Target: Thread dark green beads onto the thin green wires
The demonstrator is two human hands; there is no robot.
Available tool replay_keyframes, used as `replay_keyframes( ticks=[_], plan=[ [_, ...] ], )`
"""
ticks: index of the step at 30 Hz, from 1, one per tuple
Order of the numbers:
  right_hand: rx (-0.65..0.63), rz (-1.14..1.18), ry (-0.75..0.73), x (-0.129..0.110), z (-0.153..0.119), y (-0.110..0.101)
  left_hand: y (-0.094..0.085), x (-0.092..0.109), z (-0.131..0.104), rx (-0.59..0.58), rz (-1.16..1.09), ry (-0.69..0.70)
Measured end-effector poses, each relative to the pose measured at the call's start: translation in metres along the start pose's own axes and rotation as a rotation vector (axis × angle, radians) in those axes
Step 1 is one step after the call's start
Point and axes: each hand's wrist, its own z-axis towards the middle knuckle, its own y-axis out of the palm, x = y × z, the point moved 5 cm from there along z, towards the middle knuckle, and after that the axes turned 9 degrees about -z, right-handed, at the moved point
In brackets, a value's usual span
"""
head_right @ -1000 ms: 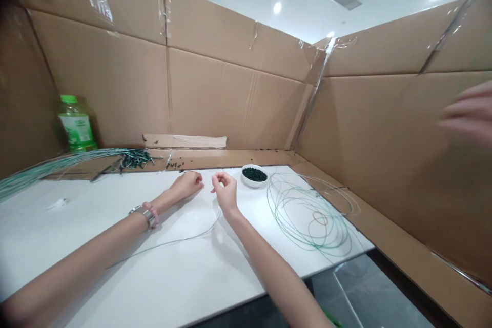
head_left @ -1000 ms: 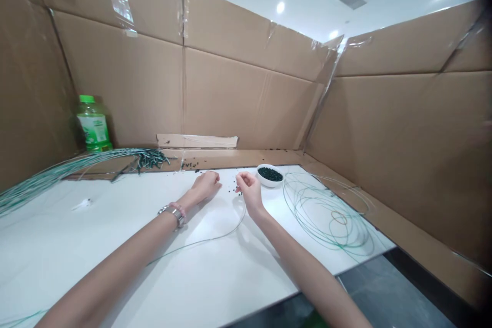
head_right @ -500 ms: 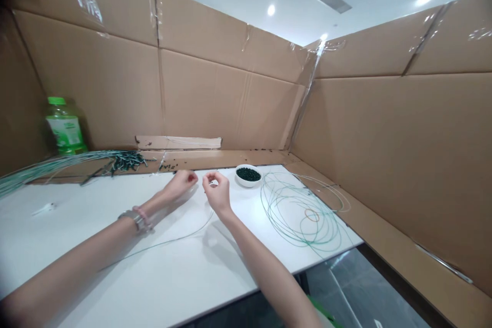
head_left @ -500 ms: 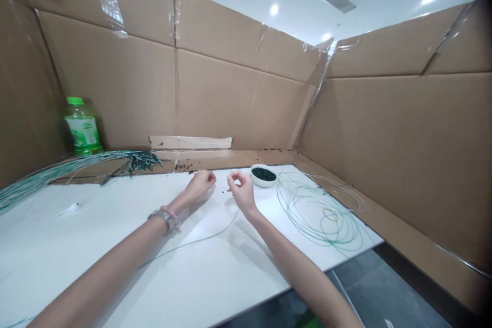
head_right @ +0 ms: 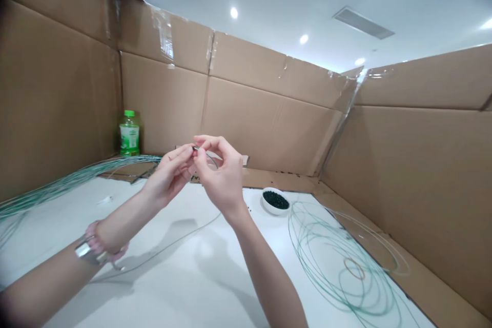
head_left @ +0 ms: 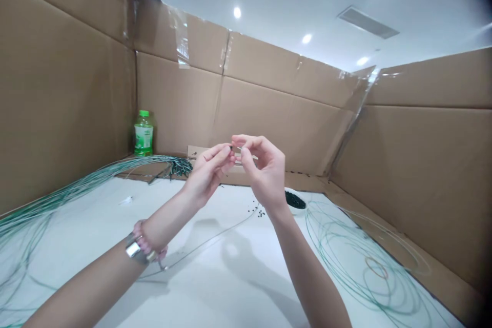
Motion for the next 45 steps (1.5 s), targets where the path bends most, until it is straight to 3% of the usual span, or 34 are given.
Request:
replay_keyframes(
  ticks=[6, 15, 23, 28, 33, 45],
  plan=[
    [0.054, -0.077, -0.051, -0.006, -0.003, 0.007, 0.006, 0.012, -0.007, -0.048, 0.096, 0.063],
    [0.069, -0.169, -0.14, -0.013, -0.009, 0.004, 0.014, 0.013, -0.012, -0.104, 0.1, 0.091],
    [0.068, -0.282, -0.234, -0.017, -0.009, 0.002, 0.01, 0.018, -0.013, -0.119, 0.273, 0.212],
    [0.047, -0.332, -0.28, -0.019, -0.01, 0.001, 0.014, 0.033, -0.015, -0.165, 0.424, 0.361],
    [0.052, -0.34, -0.32, -0.022, -0.012, 0.0, 0.02, 0.041, -0.017, -0.213, 0.498, 0.366],
    [0.046, -0.195, -0.169, -0.013, -0.011, -0.002, 0.018, 0.038, -0.017, -0.169, 0.522, 0.407]
  ],
)
